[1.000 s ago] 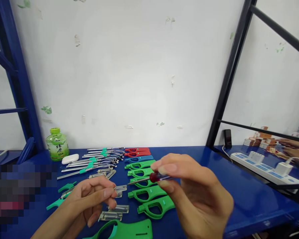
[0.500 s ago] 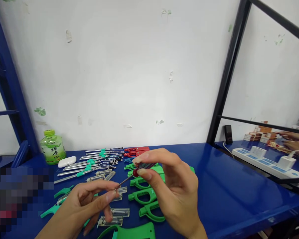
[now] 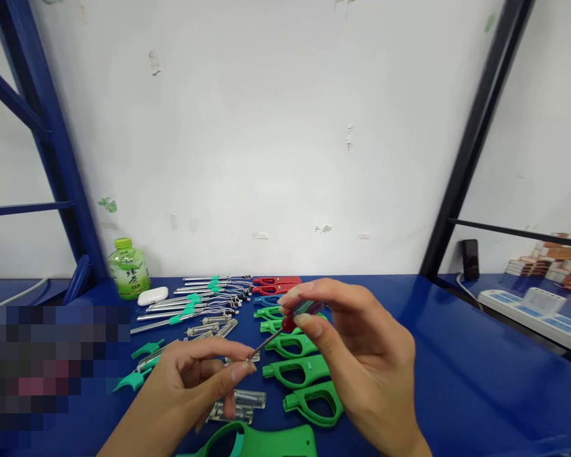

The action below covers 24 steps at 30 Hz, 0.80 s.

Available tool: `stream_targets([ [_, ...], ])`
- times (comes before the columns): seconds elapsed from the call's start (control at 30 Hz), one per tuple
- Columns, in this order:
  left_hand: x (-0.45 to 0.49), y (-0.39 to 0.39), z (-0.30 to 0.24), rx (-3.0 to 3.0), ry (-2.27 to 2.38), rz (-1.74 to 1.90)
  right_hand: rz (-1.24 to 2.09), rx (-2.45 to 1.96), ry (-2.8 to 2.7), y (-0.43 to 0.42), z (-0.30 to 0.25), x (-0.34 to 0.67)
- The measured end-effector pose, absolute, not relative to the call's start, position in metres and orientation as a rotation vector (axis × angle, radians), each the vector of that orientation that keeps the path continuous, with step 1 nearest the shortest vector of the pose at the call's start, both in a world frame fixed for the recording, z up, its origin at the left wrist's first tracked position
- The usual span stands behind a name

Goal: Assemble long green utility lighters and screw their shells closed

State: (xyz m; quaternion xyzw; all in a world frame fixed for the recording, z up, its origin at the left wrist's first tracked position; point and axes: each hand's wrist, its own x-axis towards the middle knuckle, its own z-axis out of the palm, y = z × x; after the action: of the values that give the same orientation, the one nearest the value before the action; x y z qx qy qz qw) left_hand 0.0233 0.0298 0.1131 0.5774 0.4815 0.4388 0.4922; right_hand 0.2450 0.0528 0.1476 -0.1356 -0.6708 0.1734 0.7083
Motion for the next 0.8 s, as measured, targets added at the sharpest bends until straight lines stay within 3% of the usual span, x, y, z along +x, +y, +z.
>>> stream_targets([
  [0.8, 0.047, 0.024, 0.094, 1.425, 1.061, 1.212, 0.335, -0.407, -1.529, 0.049, 0.139, 0.252],
])
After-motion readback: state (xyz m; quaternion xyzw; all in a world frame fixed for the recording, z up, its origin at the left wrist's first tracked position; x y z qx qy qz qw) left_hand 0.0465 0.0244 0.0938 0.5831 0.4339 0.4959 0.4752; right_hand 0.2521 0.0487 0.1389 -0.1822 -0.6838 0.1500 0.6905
